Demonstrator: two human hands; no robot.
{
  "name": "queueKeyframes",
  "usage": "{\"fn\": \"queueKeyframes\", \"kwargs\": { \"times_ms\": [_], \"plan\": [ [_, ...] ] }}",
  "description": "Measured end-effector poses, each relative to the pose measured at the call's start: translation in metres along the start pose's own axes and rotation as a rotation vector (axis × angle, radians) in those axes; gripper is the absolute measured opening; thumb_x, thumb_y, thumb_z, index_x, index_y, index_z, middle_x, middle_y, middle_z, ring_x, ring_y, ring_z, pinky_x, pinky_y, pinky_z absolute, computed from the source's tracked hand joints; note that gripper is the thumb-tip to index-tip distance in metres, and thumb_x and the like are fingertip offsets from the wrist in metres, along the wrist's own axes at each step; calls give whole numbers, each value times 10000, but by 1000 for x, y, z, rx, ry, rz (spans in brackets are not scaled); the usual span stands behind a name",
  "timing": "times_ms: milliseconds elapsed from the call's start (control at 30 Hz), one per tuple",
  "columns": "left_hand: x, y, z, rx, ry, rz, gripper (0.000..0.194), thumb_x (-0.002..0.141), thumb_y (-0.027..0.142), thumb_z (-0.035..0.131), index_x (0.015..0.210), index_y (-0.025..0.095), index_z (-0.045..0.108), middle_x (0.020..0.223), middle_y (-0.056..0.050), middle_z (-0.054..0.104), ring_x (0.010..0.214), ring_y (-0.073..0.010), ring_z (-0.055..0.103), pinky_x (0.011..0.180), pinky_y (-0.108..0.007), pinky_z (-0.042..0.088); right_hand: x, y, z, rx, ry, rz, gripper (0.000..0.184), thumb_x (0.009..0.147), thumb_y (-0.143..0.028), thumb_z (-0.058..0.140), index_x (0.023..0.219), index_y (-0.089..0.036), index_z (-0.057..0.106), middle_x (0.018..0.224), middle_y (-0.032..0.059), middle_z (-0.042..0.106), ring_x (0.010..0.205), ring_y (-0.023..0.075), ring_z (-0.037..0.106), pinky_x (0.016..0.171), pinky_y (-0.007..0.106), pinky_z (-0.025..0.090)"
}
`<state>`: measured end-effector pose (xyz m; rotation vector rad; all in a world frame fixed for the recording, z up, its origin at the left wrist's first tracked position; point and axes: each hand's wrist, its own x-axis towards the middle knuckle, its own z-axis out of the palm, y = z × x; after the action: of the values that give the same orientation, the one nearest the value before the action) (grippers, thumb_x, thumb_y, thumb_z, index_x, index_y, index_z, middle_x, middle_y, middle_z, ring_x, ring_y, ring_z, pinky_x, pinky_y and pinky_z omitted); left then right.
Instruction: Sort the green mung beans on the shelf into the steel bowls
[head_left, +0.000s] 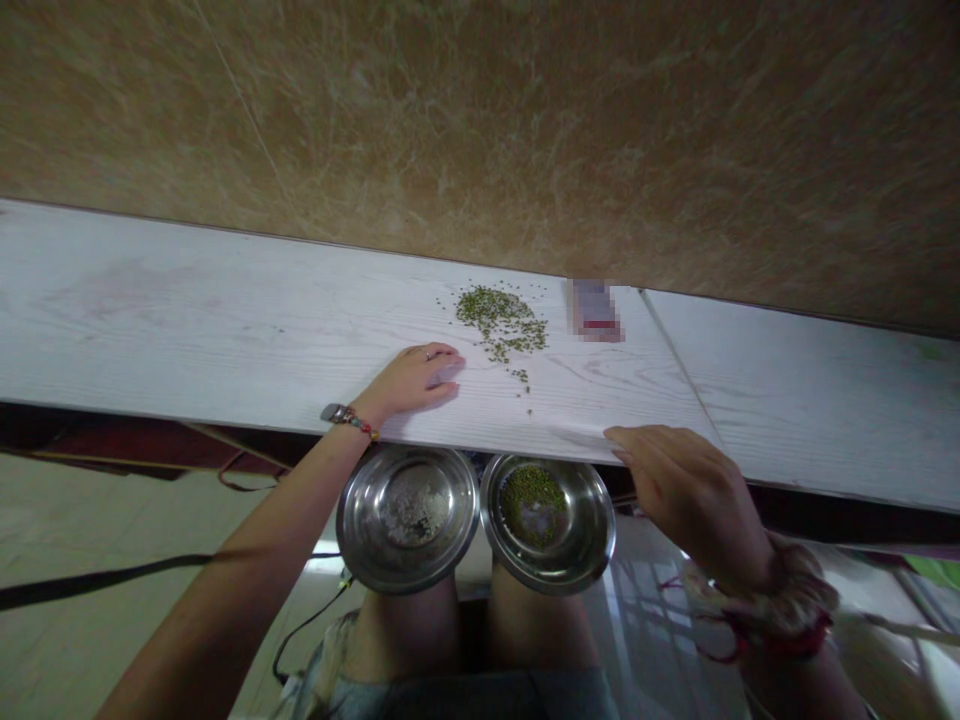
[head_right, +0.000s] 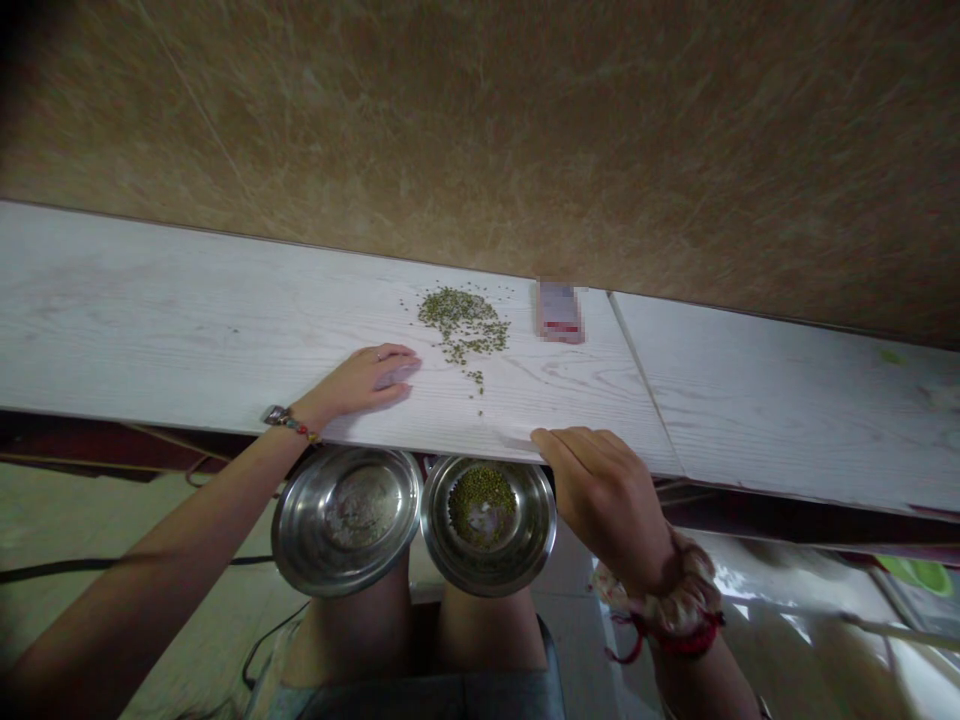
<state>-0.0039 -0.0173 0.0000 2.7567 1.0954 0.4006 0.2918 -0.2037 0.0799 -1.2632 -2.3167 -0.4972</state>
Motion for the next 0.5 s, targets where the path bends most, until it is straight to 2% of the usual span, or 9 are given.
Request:
{"fn": "queueKeyframes", "kwargs": {
  "times_ms": [167, 333, 500],
  "plan": [
    [0, 0, 0, 2, 8, -6, 421, 893, 384, 500, 1259, 202, 599, 1347, -81, 581, 1211, -251, 549, 1039, -411, 427, 6, 0, 14, -48, 13, -7, 226, 881, -41, 455, 943, -117, 658, 764, 57, 706, 688, 157, 602, 642, 285, 458],
    [0, -2, 2, 1, 11, -2, 418, 891, 371, 510, 1263, 201, 597, 1347, -83, 582, 1204, -248, 554, 1035, -407, 429, 8, -2, 18, -18, -4, -39, 266, 854, -14, 436, 937, -116, 667, 789, 68, 712, 693, 156, 597, 644, 293, 449],
    [-1, -2, 2, -5, 11, -2, 428, 895, 376, 507, 1264, 179, 597, 1348, -97, 581, 1202, -256, 554, 1034, -411, 428, 7, 6, 22, -104, 19, -22, 262, 866, -32, 438, 947, -131, 667, 774, 55, 716, 699, 162, 605, 649, 294, 450]
  ]
}}
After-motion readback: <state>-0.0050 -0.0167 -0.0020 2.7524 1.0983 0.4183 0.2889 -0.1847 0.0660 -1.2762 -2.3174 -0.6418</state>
